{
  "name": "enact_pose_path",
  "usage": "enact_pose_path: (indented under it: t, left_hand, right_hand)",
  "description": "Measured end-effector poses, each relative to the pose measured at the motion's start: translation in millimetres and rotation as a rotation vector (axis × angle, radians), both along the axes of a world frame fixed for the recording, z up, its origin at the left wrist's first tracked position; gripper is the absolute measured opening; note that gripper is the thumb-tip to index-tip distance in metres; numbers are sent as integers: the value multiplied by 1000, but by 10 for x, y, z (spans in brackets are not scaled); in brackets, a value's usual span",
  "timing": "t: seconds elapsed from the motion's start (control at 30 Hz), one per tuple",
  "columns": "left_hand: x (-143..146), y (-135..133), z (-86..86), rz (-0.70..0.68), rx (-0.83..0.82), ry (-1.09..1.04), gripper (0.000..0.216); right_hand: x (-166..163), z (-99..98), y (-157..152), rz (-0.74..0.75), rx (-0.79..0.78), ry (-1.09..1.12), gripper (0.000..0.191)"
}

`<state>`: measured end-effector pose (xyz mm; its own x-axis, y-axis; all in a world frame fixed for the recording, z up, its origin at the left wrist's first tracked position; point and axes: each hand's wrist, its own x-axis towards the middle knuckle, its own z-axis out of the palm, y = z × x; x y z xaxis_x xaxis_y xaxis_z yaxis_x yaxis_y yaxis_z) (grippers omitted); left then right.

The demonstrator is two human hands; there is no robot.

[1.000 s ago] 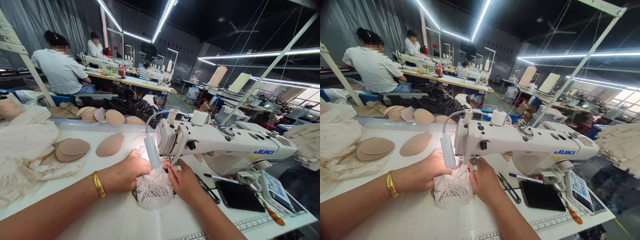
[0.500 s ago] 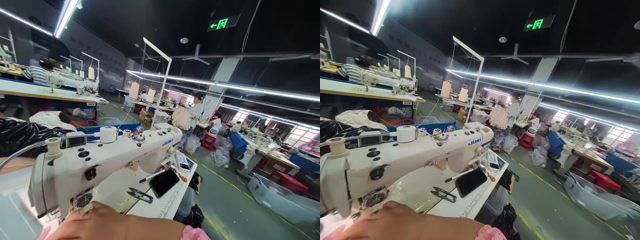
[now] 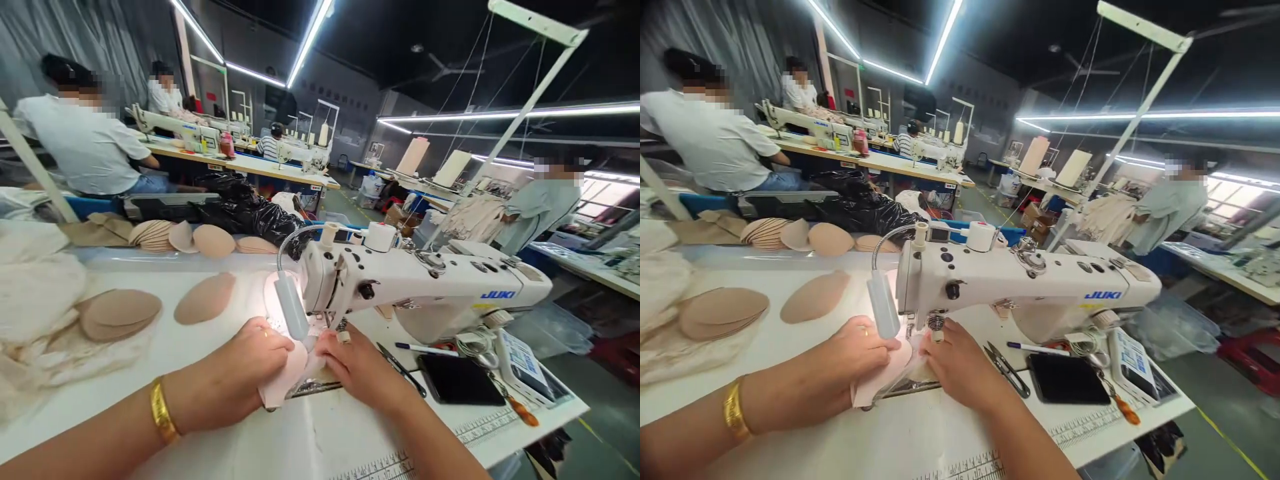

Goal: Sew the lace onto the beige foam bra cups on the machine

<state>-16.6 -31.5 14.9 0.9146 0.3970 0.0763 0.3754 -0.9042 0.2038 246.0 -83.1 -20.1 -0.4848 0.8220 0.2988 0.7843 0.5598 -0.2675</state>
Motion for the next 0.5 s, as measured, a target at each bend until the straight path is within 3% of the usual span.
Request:
enact_pose_path:
  t: [0.17,0.33,0.43,0.5]
  left_hand:
    - [-20,32,-217,-39,84,-133,31]
    - [-8,115,-238,-109,78,-165,32]
    - [11,202,-207,-115,137,-158,35]
    - [8,251,-196,-109,204,-171,34]
  right_hand:
    - [41,116,-62,61,-139,20,33]
    - [78,169,-27,137,-338,299,14]
    - [5,34,27,68,-250,431,33]
    - [-50,-105,66,21,-100,359,26]
